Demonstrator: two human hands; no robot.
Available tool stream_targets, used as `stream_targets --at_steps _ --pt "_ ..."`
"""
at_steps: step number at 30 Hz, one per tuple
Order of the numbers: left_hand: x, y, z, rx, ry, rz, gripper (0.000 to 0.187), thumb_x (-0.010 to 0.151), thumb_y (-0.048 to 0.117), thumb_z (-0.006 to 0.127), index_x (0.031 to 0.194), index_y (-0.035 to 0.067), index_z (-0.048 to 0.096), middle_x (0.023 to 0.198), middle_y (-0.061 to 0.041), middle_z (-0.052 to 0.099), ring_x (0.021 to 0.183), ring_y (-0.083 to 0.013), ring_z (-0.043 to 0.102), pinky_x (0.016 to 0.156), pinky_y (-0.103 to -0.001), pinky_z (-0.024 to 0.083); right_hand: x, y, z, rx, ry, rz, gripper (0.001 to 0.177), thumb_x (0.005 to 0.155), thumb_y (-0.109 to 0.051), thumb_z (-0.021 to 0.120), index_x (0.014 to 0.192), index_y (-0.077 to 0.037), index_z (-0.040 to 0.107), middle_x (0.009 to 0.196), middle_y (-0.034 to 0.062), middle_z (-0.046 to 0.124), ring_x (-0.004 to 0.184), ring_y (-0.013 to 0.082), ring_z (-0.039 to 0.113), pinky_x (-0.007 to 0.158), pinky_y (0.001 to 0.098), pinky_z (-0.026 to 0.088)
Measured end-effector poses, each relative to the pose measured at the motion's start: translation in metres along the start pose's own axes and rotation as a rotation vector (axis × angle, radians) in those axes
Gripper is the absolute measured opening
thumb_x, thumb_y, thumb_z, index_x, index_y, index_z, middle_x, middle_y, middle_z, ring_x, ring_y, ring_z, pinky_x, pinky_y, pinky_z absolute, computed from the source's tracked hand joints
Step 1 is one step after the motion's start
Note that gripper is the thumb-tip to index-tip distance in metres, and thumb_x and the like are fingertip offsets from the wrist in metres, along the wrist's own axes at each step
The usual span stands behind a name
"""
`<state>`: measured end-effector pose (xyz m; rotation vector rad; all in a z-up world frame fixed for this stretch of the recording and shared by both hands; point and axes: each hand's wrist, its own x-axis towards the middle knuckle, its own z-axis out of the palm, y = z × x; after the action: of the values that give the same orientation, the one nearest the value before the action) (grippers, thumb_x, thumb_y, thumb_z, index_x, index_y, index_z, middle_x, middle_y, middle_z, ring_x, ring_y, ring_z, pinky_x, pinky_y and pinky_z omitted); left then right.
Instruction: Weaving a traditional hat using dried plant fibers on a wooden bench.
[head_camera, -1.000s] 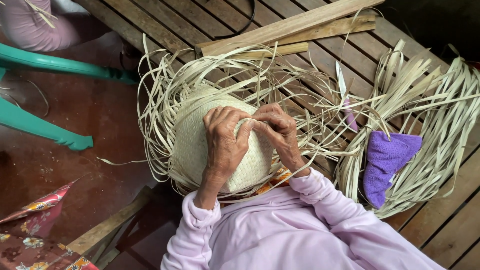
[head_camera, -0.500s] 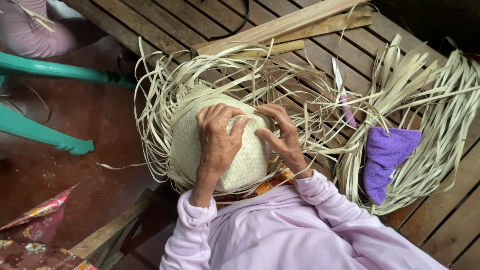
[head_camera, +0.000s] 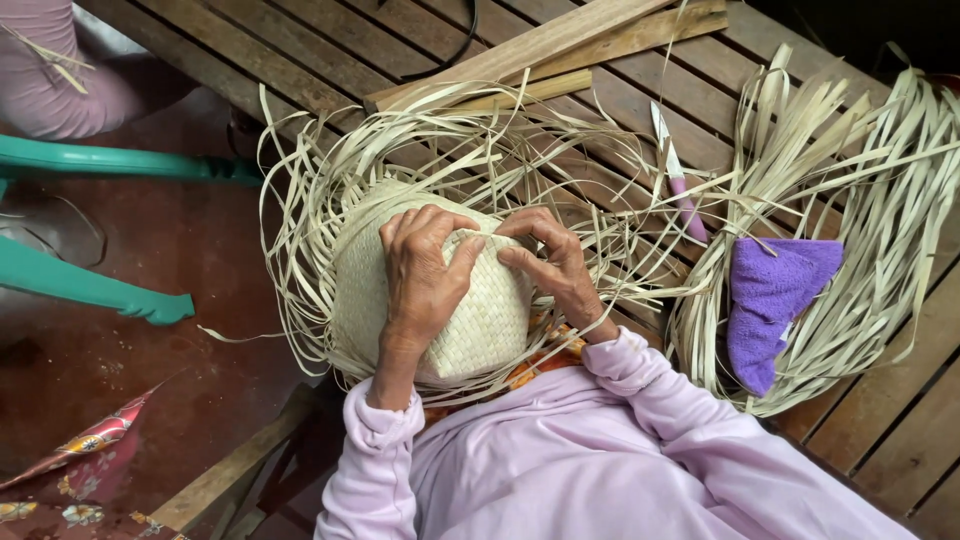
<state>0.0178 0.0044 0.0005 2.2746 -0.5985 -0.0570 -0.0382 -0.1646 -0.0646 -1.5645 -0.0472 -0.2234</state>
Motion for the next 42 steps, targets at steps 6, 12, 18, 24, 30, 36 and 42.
stream_targets --at_steps 6,12,18,24,30,36,42 --pt "0.0 -0.005 0.002 0.015 -0.006 -0.02 0.014 0.08 0.016 0.077 0.091 0.017 0.069 0.083 0.002 0.063 0.087 -0.0192 0.062 0.1 -0.038 0.034 0.003 -0.006 0.005 0.127 0.041 0.105 0.015 0.086 -0.013 0.075 0.094 -0.001 0.072 0.092 0.0119 0.066 0.095 0.0179 0.056 0.089 0.0362 0.046" --pt "-0.001 -0.004 -0.004 -0.021 0.003 -0.014 0.011 0.081 0.016 0.076 0.089 0.017 0.069 0.082 0.001 0.063 0.085 -0.0195 0.062 0.099 -0.037 0.035 -0.001 0.012 0.0 0.132 0.053 0.143 0.015 0.083 -0.014 0.077 0.091 -0.002 0.074 0.09 0.0139 0.066 0.091 0.0189 0.057 0.084 0.0322 0.046" --pt "-0.011 0.002 -0.025 -0.12 0.019 -0.063 0.005 0.085 0.017 0.074 0.09 0.017 0.071 0.082 0.0 0.065 0.085 -0.0189 0.064 0.097 -0.035 0.037 -0.022 0.03 -0.017 0.157 -0.037 0.164 0.043 0.089 -0.018 0.071 0.129 -0.006 0.062 0.128 0.0169 0.059 0.121 0.0274 0.052 0.1 0.0417 0.044" --pt "-0.016 0.01 -0.032 -0.196 0.072 -0.075 0.003 0.087 0.016 0.072 0.089 0.014 0.072 0.083 -0.004 0.066 0.086 -0.0216 0.066 0.095 -0.036 0.04 -0.019 0.037 -0.014 0.202 -0.056 0.141 0.037 0.089 -0.01 0.072 0.124 0.0 0.062 0.122 0.0151 0.061 0.109 0.0215 0.057 0.093 0.0363 0.05" --pt "-0.019 0.008 -0.029 -0.21 0.097 -0.083 0.004 0.087 0.017 0.073 0.089 0.013 0.072 0.084 -0.005 0.067 0.086 -0.0233 0.066 0.094 -0.036 0.042 -0.018 0.043 -0.01 0.246 -0.025 0.201 0.033 0.086 -0.009 0.075 0.114 0.005 0.065 0.112 0.0176 0.062 0.099 0.0188 0.058 0.089 0.0339 0.053" --pt "-0.018 0.005 -0.029 -0.213 0.095 -0.07 0.004 0.087 0.016 0.073 0.089 0.012 0.072 0.084 -0.006 0.067 0.088 -0.0248 0.067 0.094 -0.036 0.041 -0.017 0.047 -0.007 0.206 0.011 0.149 0.023 0.087 -0.007 0.074 0.105 0.006 0.068 0.101 0.0165 0.063 0.094 0.0165 0.059 0.084 0.031 0.053" --pt "-0.018 0.004 -0.028 -0.214 0.095 -0.08 0.004 0.088 0.016 0.073 0.089 0.012 0.072 0.084 -0.006 0.067 0.088 -0.0251 0.067 0.094 -0.038 0.042 -0.02 0.055 -0.007 0.127 0.013 0.04 0.02 0.09 -0.008 0.071 0.105 0.005 0.07 0.098 0.0175 0.064 0.095 0.0205 0.062 0.083 0.0326 0.053"
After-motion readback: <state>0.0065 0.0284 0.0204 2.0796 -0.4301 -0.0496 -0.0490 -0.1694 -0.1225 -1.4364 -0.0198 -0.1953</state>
